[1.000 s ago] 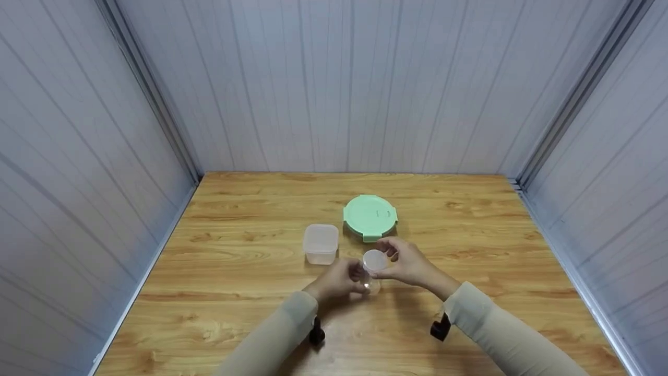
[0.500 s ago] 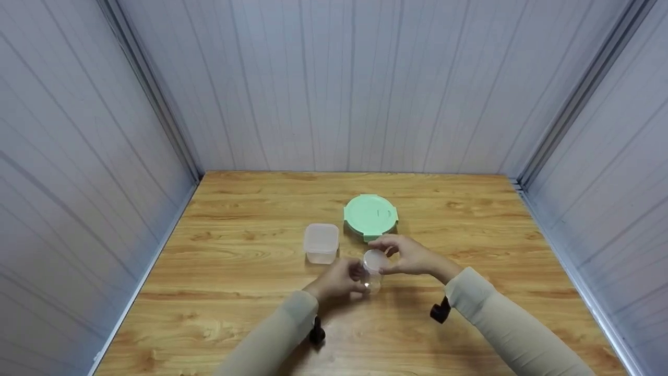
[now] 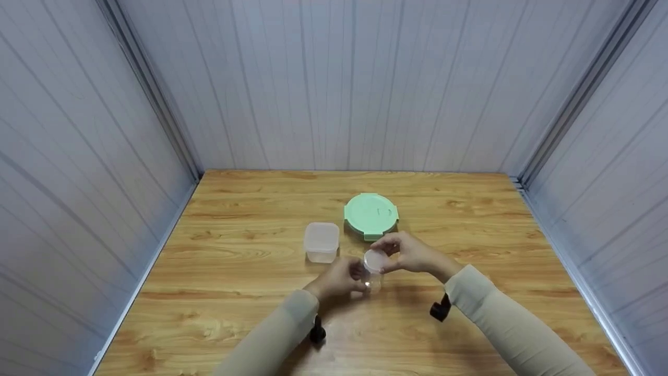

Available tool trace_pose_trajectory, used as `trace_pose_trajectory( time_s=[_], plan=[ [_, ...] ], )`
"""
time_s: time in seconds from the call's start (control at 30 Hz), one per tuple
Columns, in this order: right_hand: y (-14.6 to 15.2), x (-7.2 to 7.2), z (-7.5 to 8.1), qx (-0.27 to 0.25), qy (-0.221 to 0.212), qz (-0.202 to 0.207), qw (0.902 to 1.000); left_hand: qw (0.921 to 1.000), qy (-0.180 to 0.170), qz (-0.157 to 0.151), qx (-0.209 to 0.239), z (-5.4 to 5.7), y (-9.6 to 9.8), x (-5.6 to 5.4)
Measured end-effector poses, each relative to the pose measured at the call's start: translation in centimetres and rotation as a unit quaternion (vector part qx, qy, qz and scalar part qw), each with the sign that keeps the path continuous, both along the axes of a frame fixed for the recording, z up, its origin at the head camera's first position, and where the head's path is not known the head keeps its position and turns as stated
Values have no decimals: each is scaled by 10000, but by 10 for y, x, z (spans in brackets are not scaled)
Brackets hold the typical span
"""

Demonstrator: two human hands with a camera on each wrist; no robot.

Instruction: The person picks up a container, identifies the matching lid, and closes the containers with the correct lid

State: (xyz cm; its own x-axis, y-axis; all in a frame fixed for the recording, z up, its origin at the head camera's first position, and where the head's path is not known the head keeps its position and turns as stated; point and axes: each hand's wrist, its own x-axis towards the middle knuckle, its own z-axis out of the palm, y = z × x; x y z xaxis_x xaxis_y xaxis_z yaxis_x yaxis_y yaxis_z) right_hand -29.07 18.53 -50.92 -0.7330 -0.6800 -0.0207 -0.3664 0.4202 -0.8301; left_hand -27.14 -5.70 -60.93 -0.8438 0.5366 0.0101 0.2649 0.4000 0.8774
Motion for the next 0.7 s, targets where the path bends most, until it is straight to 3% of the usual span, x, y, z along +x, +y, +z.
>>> trace_pose_trajectory(
  time_s=[0.2, 0.47, 0.7],
  plan=[
    [-2, 5, -6, -103, 12, -459, 9989, 10000, -51, 59, 34, 1, 0, 2],
    [-6, 16, -17, -220, 469, -1154, 9920, 10000, -55, 54, 63, 1, 0, 2],
    [-11, 22, -23, -151, 812, -1365, 9872, 9998, -95, 28, 150, 2, 1, 3]
  ],
)
